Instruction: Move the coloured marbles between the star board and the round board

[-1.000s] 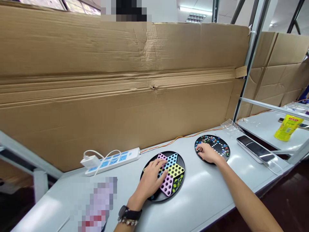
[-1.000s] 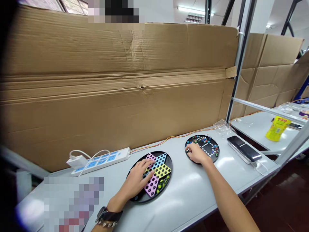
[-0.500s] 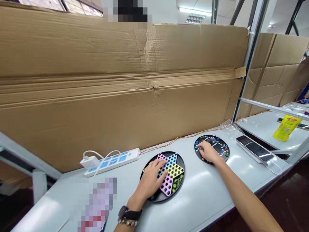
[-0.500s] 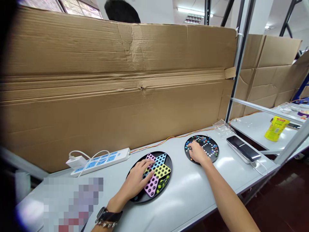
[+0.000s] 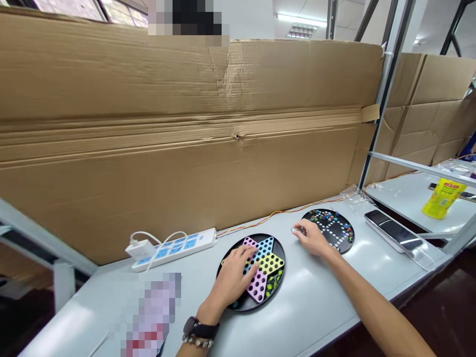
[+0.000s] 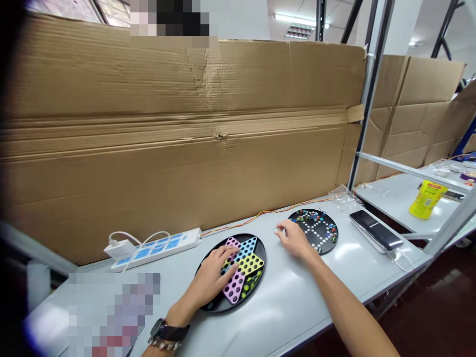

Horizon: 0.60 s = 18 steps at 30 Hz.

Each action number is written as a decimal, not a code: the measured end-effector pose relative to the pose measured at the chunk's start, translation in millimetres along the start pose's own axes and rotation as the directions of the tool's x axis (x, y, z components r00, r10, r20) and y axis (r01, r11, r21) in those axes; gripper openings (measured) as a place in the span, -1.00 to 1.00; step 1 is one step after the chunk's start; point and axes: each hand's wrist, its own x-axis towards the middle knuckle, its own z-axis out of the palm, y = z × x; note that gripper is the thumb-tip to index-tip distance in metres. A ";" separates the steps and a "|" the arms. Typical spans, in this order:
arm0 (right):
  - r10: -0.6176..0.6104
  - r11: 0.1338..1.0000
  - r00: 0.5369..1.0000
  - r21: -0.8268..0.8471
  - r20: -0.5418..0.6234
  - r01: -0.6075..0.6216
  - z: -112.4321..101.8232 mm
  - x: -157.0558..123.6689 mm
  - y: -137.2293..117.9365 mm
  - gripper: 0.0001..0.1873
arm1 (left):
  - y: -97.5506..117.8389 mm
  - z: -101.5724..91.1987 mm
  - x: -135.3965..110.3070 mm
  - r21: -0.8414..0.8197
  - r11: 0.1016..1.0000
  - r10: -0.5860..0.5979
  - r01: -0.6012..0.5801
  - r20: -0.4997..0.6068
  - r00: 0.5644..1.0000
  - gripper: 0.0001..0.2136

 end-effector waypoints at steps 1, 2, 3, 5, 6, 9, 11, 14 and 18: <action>-0.046 0.997 0.999 0.057 0.017 0.045 8.8 -1.1 -6.6 -0.86 | 0.3 -0.3 0.0 0.000 1.000 -0.002 0.002 0.002 1.000 -0.63; -0.087 0.992 0.996 0.099 0.037 0.083 17.7 -2.9 -13.2 -0.87 | 0.5 -0.5 -0.1 0.002 1.000 -0.004 0.004 0.005 1.000 -0.63; -0.120 0.986 0.991 0.122 0.058 0.112 26.0 -5.3 -19.2 -0.88 | 0.5 -0.6 -0.1 0.005 1.000 -0.004 0.004 0.005 1.000 -0.64; -0.157 0.982 0.982 0.123 0.107 0.143 38.6 -11.0 -28.5 -0.91 | 0.4 -0.3 -0.3 0.014 1.000 -0.001 0.001 0.002 1.000 -0.65; -0.161 0.983 0.978 0.113 0.130 0.147 42.4 -13.7 -31.5 -0.93 | 0.3 -0.1 -0.4 0.016 1.000 0.003 -0.003 0.001 1.000 -0.65; -0.152 0.985 0.974 0.107 0.169 0.136 43.0 -18.0 -33.9 -0.89 | -0.2 0.8 -0.5 0.016 1.000 0.006 -0.006 0.005 1.000 -0.64; -0.144 0.985 0.979 0.121 0.146 0.127 36.5 -17.0 -31.4 -0.83 | -0.2 1.0 -0.4 0.013 1.000 -0.001 0.001 0.012 1.000 -0.63; -0.108 0.992 0.992 0.072 0.064 0.103 20.7 -11.6 -22.8 -0.73 | 0.8 0.3 -0.1 0.010 1.000 -0.003 0.003 0.016 1.000 -0.63; 0.022 0.987 0.999 -0.158 -0.043 -0.029 -3.7 -4.5 -2.2 -0.67 | 3.0 -1.3 -0.5 0.003 1.000 0.007 -0.007 0.014 1.000 -0.62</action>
